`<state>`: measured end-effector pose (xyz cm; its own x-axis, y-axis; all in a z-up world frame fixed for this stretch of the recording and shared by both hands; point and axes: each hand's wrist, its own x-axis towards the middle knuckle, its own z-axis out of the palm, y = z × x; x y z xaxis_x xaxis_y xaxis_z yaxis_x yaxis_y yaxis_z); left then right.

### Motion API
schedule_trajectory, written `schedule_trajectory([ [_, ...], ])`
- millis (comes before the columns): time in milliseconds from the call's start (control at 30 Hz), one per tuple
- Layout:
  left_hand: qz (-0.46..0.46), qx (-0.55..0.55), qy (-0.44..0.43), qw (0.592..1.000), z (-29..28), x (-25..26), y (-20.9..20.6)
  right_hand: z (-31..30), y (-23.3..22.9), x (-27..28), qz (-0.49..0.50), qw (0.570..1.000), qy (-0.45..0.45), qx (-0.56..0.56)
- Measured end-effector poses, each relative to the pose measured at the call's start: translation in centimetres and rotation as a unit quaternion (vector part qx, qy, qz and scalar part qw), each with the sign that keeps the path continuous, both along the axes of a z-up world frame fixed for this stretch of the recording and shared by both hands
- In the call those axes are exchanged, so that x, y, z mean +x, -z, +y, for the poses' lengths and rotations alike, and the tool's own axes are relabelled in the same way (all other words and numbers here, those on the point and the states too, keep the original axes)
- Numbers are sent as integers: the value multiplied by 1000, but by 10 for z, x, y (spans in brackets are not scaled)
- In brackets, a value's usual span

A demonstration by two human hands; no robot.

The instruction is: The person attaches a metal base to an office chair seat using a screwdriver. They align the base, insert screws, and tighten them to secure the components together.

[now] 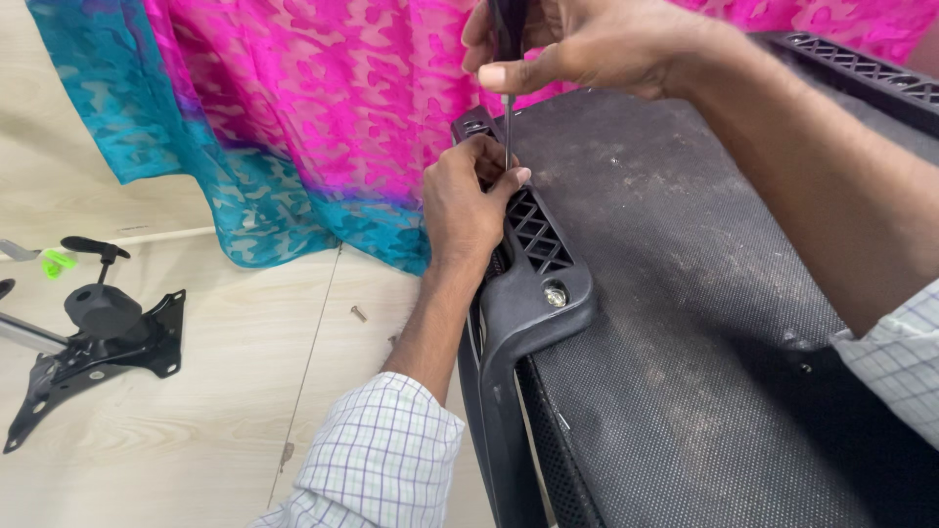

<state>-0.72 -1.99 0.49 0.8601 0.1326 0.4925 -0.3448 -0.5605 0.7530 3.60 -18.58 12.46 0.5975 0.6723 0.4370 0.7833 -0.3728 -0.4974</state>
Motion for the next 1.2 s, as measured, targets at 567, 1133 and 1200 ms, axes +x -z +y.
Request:
schedule_trajectory([
  [567, -38, -9, 10, 999, -4, -8, 4, -7, 19, 26, -28, 986, 161, -31],
  [1133, 8, -9, -27, 1000, -9, -8, -2, -12, -10, 1, 104, 992, -74, 19],
  [1200, 12, -14, -25, 1000, -8, -9, -2, -11, -2, 9, 76, 996, -47, 30],
])
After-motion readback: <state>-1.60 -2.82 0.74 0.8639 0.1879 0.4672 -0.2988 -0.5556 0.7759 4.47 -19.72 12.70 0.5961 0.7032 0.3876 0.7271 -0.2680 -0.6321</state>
